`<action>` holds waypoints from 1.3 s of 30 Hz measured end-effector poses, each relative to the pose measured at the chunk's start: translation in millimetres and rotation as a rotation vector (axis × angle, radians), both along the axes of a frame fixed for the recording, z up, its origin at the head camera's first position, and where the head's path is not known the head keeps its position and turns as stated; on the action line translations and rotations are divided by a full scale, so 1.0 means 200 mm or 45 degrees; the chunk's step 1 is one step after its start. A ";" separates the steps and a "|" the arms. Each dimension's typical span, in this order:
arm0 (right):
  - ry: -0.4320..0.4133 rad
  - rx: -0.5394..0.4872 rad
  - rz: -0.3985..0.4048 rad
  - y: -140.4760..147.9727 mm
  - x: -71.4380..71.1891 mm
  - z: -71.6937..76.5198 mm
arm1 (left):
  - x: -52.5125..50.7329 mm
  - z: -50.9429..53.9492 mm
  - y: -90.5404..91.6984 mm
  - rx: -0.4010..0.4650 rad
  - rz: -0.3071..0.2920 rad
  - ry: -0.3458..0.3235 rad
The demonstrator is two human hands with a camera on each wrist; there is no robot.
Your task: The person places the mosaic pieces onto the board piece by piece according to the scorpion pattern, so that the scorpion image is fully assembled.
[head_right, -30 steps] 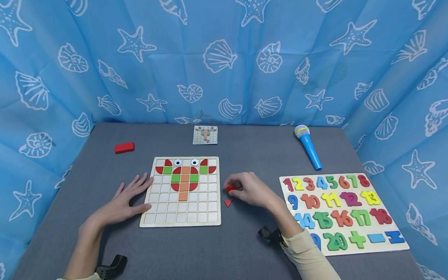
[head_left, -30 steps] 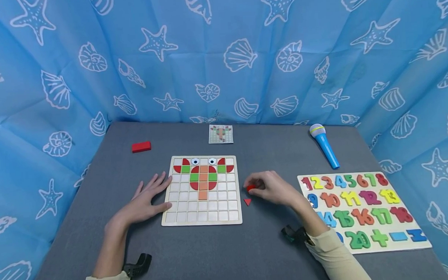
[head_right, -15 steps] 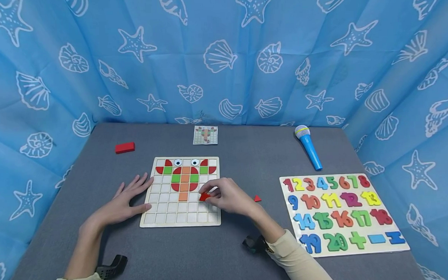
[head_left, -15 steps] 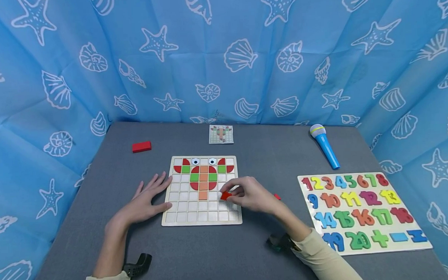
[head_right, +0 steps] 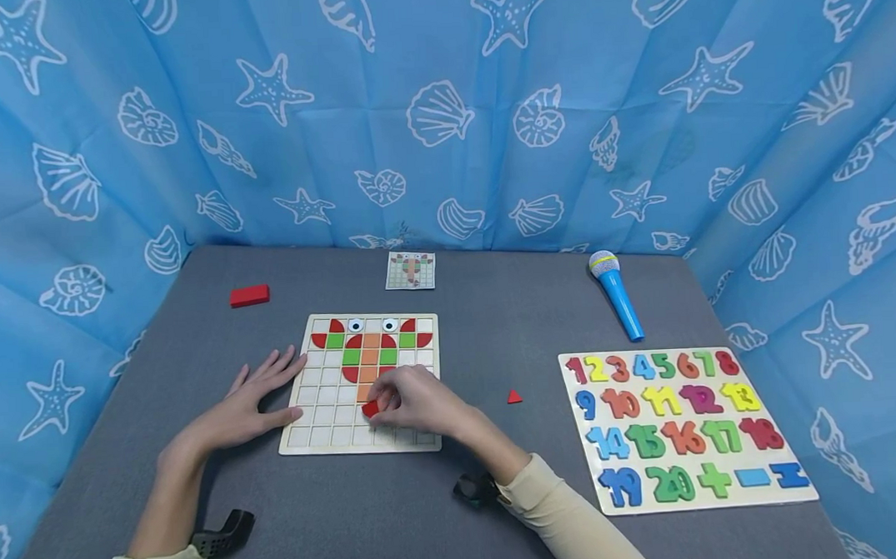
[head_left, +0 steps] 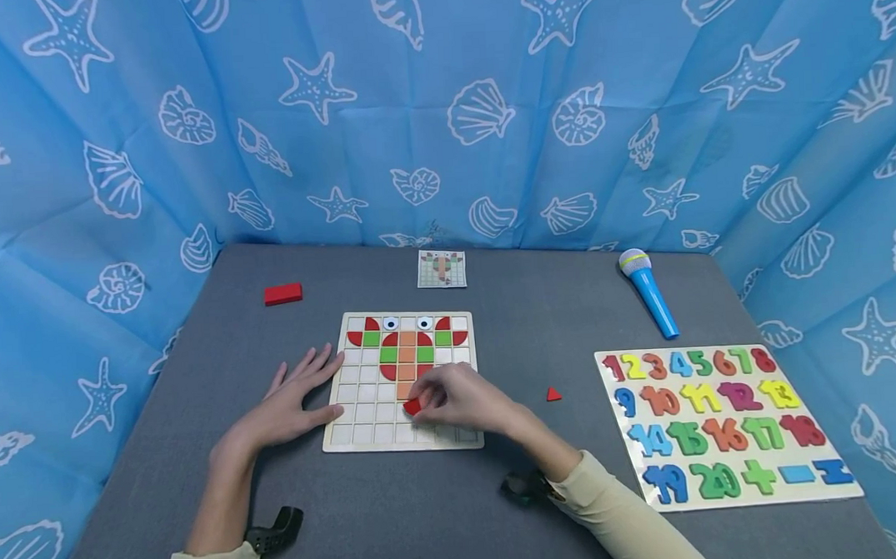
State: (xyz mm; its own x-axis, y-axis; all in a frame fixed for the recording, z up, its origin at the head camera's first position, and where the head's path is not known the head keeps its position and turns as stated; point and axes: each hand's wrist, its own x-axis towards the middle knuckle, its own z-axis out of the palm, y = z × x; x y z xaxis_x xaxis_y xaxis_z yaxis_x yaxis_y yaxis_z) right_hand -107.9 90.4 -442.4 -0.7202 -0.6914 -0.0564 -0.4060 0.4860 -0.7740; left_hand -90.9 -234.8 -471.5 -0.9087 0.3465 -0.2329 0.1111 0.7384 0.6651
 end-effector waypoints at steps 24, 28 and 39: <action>0.121 0.041 -0.075 -0.04 0.01 0.01 | 0.01 0.00 -0.01 0.019 -0.008 0.018; 0.068 -0.024 -0.092 0.05 -0.01 0.02 | 0.00 0.00 -0.01 0.018 -0.006 0.017; 0.021 0.041 -0.139 0.36 -0.04 0.04 | 0.00 0.01 0.00 0.019 -0.010 0.015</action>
State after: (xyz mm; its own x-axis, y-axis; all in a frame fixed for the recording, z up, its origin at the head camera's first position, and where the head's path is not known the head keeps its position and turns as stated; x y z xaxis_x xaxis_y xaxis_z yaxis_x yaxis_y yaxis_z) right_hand -116.2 162.4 -434.0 -0.7924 -0.6065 -0.0650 -0.3615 0.5528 -0.7508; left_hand -90.0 -234.7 -469.8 -0.9086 0.3571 -0.2168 0.1250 0.7276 0.6746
